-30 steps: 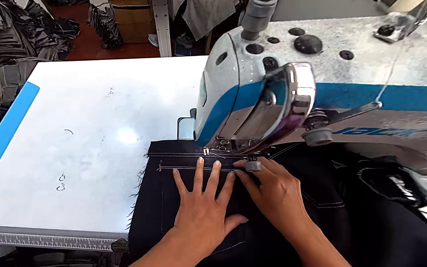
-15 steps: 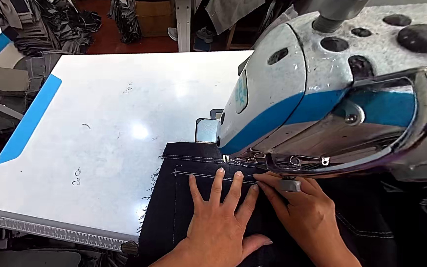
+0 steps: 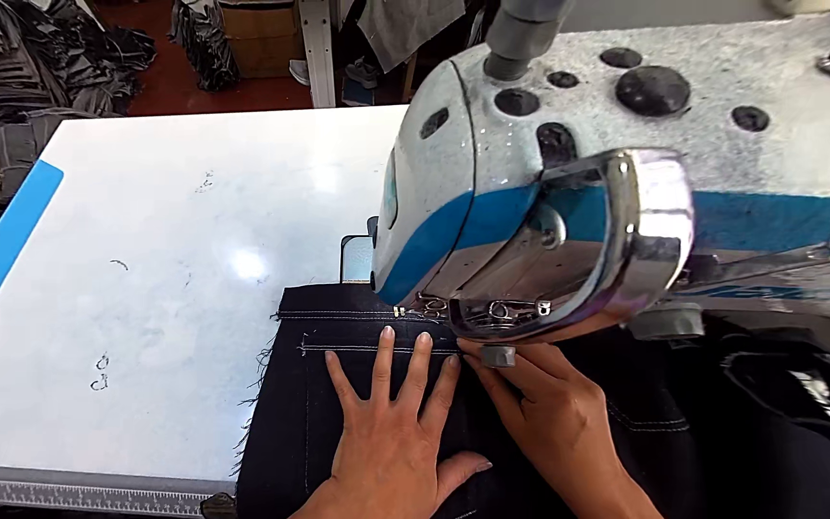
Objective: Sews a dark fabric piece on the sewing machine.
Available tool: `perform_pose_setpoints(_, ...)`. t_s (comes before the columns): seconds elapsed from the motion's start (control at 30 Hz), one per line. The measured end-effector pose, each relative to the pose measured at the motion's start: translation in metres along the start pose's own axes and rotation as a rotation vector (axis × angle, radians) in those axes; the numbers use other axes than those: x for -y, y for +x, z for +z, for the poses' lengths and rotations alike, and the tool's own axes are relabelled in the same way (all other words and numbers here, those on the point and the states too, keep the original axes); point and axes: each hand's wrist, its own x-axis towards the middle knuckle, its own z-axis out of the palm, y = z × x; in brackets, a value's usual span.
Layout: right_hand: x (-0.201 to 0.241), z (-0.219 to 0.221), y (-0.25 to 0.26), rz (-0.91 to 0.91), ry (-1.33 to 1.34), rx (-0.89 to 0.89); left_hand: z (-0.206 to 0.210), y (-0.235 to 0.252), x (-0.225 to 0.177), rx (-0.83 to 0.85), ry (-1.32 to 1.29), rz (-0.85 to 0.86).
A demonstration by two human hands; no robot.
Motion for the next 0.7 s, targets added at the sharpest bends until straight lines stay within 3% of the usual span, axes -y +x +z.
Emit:
perform_pose_setpoints(0.2,0.007,-0.002,-0.024,-0.017,-0.061,0.075,0.002,-0.001,0.002,-0.01,-0.008,0.015)
perform_pose_setpoints(0.7,0.018,0.011,-0.012,-0.124,0.019,0.131,-0.001,-0.014,0.026,-0.007,0.004,-0.001)
